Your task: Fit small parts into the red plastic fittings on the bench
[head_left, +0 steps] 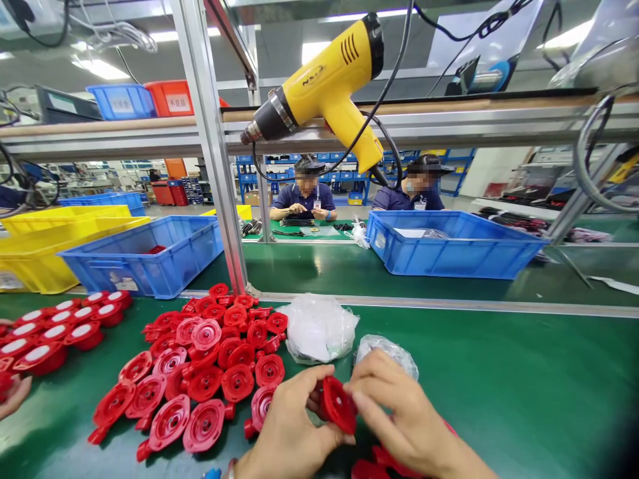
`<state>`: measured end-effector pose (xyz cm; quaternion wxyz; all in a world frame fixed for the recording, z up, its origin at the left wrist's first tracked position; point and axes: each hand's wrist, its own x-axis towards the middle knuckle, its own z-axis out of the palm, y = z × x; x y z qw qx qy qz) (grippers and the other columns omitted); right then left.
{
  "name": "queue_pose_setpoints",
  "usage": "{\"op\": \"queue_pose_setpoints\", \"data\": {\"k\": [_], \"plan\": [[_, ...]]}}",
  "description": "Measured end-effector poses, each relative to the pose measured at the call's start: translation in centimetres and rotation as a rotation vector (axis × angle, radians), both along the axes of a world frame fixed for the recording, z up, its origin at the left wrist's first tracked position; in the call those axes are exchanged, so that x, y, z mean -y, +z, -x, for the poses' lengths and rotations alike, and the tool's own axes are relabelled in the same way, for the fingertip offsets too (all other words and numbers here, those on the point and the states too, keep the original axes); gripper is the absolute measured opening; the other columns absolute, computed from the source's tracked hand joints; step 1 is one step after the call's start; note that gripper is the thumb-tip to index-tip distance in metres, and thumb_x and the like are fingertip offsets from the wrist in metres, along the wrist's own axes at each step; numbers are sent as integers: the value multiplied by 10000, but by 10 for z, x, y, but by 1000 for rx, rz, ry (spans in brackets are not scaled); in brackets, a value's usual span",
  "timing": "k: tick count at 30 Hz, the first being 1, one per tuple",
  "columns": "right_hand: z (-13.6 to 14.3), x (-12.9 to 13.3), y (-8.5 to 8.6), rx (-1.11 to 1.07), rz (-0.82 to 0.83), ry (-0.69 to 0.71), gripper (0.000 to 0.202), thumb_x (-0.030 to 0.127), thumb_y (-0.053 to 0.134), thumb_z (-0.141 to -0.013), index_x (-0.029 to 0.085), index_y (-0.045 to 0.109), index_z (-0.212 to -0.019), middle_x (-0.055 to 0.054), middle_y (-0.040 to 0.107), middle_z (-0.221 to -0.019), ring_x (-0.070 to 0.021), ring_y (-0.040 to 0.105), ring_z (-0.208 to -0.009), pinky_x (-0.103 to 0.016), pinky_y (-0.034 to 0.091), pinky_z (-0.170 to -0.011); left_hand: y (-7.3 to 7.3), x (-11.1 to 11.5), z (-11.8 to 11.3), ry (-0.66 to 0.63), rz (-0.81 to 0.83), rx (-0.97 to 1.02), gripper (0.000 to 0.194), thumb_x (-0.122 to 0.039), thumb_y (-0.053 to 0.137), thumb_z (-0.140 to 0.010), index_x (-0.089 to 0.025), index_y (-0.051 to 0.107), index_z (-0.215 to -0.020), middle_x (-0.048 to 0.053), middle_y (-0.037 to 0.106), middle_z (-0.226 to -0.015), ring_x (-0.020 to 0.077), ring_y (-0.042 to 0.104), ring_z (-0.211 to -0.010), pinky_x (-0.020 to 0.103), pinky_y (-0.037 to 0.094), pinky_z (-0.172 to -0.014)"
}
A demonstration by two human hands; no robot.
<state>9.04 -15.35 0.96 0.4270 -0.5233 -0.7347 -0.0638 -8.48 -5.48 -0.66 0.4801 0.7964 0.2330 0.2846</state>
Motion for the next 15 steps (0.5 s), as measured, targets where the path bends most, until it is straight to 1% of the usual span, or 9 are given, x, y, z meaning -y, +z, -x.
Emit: {"op": "queue_pose_setpoints", "data": {"k": [1,3,5,6,8,9,12,15], "plan": [[-11,-1,0,-33,31,-69,215,164,455,-939,182,624,-807,-46,602,-789,-164,543,-746,-301,441,-684,1,1,0,2,64,2,638,-140,836,-595,-202,611,-1189,-4,774,-947,164,735,-813,234,599,-790],[-35,-4,-4,-52,155,-278,198,205,488,-929,184,655,-824,-47,629,-801,-172,576,-751,-300,454,-697,1,1,0,1,126,11,646,-122,829,-601,-217,599,-1197,-12,777,-949,173,736,-835,257,599,-815],[-54,-8,-10,46,395,-458,194,194,499,-899,187,680,-828,-53,655,-817,-199,606,-789,-315,458,-727,0,1,0,-14,133,19,632,-97,805,-614,-219,591,-1197,-12,780,-935,182,736,-824,286,606,-813],[-61,-10,-14,116,518,-505,207,165,494,-879,190,693,-831,-55,669,-826,-214,617,-822,-322,455,-743,-1,1,0,-22,113,25,628,-93,798,-620,-220,588,-1198,-13,780,-925,184,734,-818,298,606,-818],[-69,-13,-21,222,699,-529,250,103,484,-833,200,711,-800,-56,687,-833,-235,631,-869,-325,443,-760,-4,1,1,-39,41,39,621,-102,793,-640,-221,581,-1212,-11,776,-928,183,728,-824,310,601,-839],[-71,-15,-24,243,740,-527,261,84,485,-811,203,717,-789,-57,692,-841,-238,636,-874,-320,438,-758,-5,1,2,-45,-2,44,621,-113,794,-650,-221,578,-1222,-7,773,-942,182,724,-835,308,597,-848],[-71,-18,-29,242,766,-533,254,69,497,-775,197,716,-790,-63,696,-869,-230,646,-844,-300,426,-733,-5,2,3,-36,-113,47,629,-146,812,-656,-218,581,-1237,11,759,-994,179,715,-852,292,592,-847],[-69,-20,-32,242,771,-550,260,55,475,-781,187,697,-813,-66,700,-883,-221,646,-828,-291,414,-722,-3,2,5,-15,-191,36,642,-154,827,-645,-212,587,-1238,12,748,-1007,170,709,-847,273,588,-843]]}}
